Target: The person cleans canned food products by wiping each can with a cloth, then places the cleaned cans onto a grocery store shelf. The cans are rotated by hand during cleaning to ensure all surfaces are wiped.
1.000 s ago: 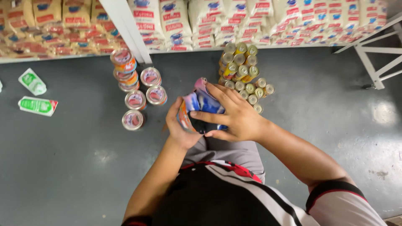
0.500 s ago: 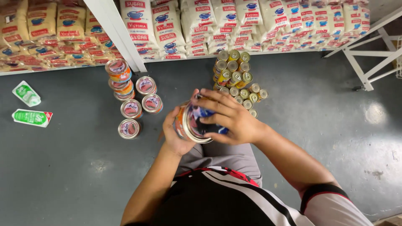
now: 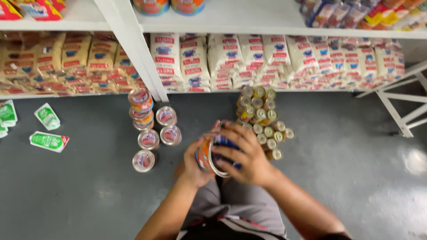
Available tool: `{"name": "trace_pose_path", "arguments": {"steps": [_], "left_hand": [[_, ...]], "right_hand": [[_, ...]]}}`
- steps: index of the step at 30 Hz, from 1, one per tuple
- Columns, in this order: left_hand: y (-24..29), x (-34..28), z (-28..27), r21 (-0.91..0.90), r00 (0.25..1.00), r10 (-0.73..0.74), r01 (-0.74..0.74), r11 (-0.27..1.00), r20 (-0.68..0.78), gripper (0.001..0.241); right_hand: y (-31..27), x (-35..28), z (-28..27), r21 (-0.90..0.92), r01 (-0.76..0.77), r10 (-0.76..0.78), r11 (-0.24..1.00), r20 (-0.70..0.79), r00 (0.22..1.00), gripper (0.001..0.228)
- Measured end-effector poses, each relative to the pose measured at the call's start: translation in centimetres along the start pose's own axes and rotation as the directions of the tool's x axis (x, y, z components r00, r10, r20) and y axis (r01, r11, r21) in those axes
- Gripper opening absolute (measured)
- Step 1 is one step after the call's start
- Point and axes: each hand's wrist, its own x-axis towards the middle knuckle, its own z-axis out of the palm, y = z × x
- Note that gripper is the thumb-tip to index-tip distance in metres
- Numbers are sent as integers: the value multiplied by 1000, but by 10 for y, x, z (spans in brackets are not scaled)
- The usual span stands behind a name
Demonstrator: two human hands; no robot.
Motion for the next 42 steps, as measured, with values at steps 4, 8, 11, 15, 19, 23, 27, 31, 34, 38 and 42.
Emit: {"name": "trace_pose_path", "arguments": {"steps": [4,8,11,15,19,23,27,31,34,38,42], "left_hand": [[10,30,-29,-84,997,-12,19,996,81,70],[32,70,-7,-95,996,-61,55,994,-64,67],[29,95,-6,-80,984,-66,53,995,-168,64],[27,119,-22,-176,988,-112,92,980,-105,54],[76,123,86,-84,989,-118,110,990,-90,61],[92,126,107,-96,969,-130,112,989,-212,61],[102,140,100,-46,950,-167,161,986,-263,55],[109,143,120,-8,991,-79,79,997,-107,54],[113,155,135,-24,986,-74,71,997,-148,55],[93,167,109,-96,976,-151,137,986,-160,54],[86,169,144,-7,978,-131,131,991,-166,57]], "right_hand": [[20,2,12,156,-61,57,986,30,998,65],[81,15,2,112,-120,106,986,130,986,68],[100,52,-16,116,-189,175,975,122,977,66],[95,105,-40,212,-161,142,964,101,985,54],[100,124,-67,195,-110,71,975,198,978,50],[113,138,-83,180,-53,21,982,172,985,47],[99,170,-86,129,-96,86,987,86,993,52],[99,169,-93,195,0,-22,981,114,993,51],[129,172,-105,255,94,-131,962,135,982,50],[136,168,-110,114,-50,43,992,67,997,50],[127,163,-117,199,67,-87,978,93,992,50]]}}
